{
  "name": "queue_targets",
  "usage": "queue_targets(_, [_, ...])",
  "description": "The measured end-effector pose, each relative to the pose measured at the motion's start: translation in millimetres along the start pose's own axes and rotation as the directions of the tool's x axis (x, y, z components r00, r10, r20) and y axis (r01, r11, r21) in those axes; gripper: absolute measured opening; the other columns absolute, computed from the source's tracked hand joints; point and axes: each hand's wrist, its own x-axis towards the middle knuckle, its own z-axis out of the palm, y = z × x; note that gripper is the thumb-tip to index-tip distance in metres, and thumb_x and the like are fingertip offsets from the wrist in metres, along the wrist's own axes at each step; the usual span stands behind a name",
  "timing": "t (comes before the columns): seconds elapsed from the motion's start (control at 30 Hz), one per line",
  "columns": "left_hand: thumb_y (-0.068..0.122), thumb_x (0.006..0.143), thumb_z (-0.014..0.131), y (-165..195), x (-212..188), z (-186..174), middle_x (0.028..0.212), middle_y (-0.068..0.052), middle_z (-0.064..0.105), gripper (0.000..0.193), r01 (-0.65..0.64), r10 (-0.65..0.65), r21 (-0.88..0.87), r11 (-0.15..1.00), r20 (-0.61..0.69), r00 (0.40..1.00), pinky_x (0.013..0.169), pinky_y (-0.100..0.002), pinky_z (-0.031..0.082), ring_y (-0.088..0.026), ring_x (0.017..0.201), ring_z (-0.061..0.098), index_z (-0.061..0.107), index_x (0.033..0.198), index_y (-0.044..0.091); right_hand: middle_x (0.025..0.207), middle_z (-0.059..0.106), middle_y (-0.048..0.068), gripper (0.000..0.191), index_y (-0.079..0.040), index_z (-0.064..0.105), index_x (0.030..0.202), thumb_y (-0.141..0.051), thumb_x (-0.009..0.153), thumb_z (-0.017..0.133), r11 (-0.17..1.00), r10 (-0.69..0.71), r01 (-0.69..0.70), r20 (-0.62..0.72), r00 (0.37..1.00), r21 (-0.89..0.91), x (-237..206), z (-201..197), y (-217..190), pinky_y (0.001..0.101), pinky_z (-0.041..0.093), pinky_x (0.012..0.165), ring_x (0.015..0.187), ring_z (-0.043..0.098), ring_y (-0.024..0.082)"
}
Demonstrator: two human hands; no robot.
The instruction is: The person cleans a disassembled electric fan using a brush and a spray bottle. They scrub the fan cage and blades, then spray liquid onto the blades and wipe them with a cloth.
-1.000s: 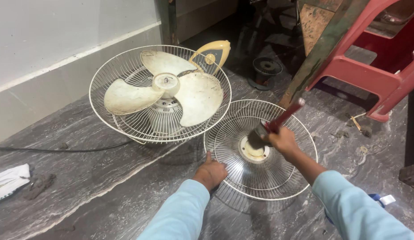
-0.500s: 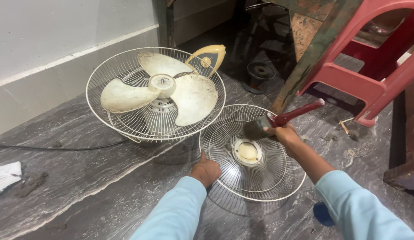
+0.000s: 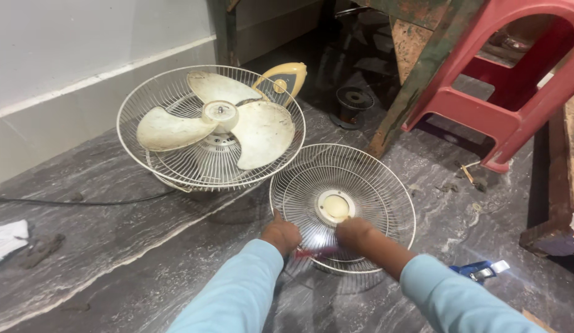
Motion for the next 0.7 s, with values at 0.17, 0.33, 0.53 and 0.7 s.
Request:
queue_targets(0.17, [0.011, 0.097, 0.060, 4, -7, 7, 0.122, -0.012, 0.071, 0.025, -0.061, 0.061, 0.045, 0.997, -0.009, 0.998, 0.114, -0.073, 0.029, -0.033, 0.119, 0.066, 0.075, 0.117, 0.010, 0.098, 0.075, 0.010, 0.017, -0.013, 0.080, 0.097, -0.023, 0.090, 0.069, 0.986, -0.126, 0.119, -0.054, 0.991, -0.113, -7, 9, -32, 0.0432, 0.061, 0.070, 0.090, 0.073, 0.029])
queue_targets(0.33, [0.010, 0.099, 0.058, 5, -14, 7, 0.122, -0.012, 0.074, 0.026, -0.053, 0.054, 0.034, 0.998, -0.019, 0.998, 0.115, -0.073, 0.030, -0.034, 0.118, 0.068, 0.076, 0.118, 0.010, 0.132, 0.058, 0.021, 0.046, -0.007, 0.056, 0.131, -0.040, 0.099, 0.058, 0.976, -0.208, 0.217, -0.196, 0.958, 0.027, -62, -4, -20, 0.0489, 0.054, 0.084, 0.108, 0.065, 0.037])
queue_targets(0.53, [0.014, 0.098, 0.060, 8, -32, -5, 0.129, -0.012, 0.070, 0.031, -0.069, 0.067, 0.036, 0.997, 0.047, 0.997, 0.115, -0.077, 0.024, -0.033, 0.125, 0.063, 0.071, 0.126, 0.011, 0.152, 0.045, 0.017, 0.065, 0.000, 0.023, 0.156, -0.038, 0.107, 0.041, 0.902, -0.295, 0.359, -0.265, 0.918, 0.239, -112, -20, -24, 0.0482, 0.052, 0.094, 0.126, 0.053, 0.039])
queue_targets(0.7, [0.020, 0.099, 0.059, 5, -40, -14, 0.130, -0.011, 0.069, 0.036, -0.036, 0.036, 0.000, 0.999, 0.083, 0.996, 0.118, -0.074, 0.020, -0.032, 0.126, 0.063, 0.066, 0.134, 0.016, 0.126, 0.062, 0.022, 0.059, 0.001, 0.031, 0.155, -0.033, 0.108, 0.045, 0.870, -0.401, 0.477, -0.385, 0.831, 0.124, -99, -34, -29, 0.0496, 0.053, 0.087, 0.111, 0.062, 0.038])
